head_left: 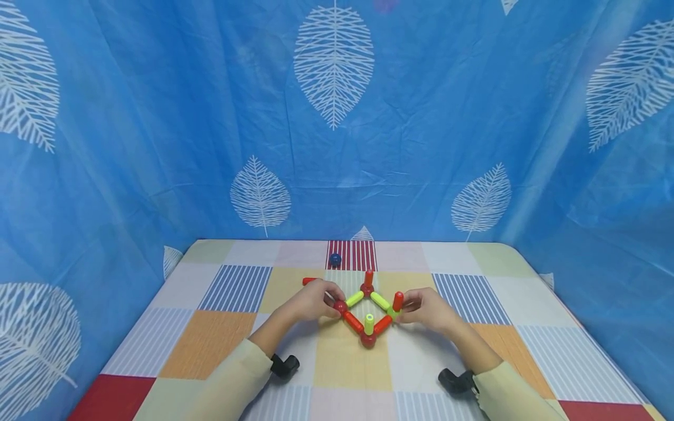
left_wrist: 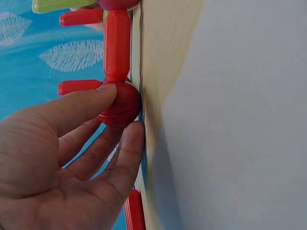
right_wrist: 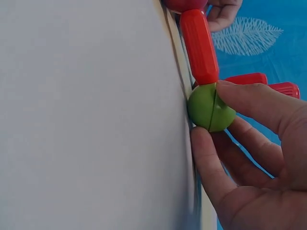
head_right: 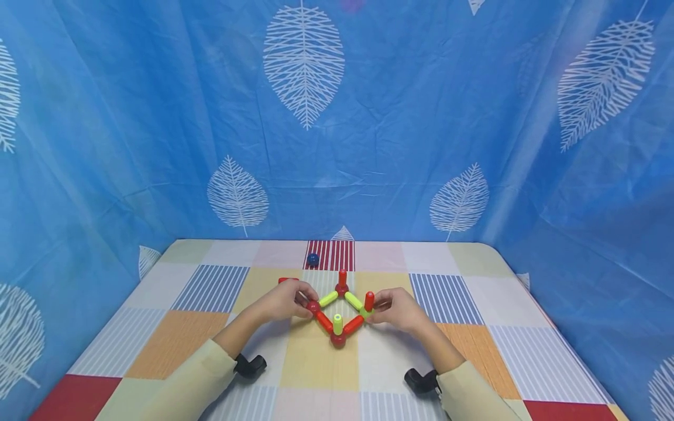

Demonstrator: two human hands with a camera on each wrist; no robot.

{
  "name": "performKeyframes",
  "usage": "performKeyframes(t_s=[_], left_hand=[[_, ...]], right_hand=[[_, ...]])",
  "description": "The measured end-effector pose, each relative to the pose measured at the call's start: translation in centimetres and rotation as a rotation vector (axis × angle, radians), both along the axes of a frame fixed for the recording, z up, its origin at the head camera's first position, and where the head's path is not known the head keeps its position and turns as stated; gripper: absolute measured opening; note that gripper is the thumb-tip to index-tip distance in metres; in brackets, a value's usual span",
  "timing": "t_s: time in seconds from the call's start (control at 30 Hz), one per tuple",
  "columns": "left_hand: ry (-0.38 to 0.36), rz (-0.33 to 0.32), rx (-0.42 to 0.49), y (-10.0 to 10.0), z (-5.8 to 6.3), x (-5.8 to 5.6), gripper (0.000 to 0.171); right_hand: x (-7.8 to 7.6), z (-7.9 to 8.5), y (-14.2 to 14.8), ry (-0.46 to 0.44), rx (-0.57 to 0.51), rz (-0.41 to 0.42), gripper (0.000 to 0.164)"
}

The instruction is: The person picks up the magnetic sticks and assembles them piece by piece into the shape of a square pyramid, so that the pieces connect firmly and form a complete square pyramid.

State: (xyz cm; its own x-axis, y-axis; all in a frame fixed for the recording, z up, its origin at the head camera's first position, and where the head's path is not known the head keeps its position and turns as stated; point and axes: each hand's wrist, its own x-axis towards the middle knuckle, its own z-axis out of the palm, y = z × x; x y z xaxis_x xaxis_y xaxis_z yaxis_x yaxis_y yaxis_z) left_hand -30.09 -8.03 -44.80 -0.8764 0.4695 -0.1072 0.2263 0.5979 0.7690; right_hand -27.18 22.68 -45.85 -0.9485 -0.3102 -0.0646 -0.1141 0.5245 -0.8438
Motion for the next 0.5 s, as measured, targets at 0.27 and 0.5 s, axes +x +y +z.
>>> performKeyframes(t_s=[0.27,0.5], left_hand=[[-0.011,0.011,0.010,-0.20,-0.13,0.11,0.023],[-0.012,0.015,0.006,-0.14,-0.32,0.13,0.023]], right_hand=[[-0.32,-0.22,-0.05,-0.030,-0.031,-0.006,0.031],[-0.32,-0.08,-0.20,-0.046,0.004,-0.029,0.031]])
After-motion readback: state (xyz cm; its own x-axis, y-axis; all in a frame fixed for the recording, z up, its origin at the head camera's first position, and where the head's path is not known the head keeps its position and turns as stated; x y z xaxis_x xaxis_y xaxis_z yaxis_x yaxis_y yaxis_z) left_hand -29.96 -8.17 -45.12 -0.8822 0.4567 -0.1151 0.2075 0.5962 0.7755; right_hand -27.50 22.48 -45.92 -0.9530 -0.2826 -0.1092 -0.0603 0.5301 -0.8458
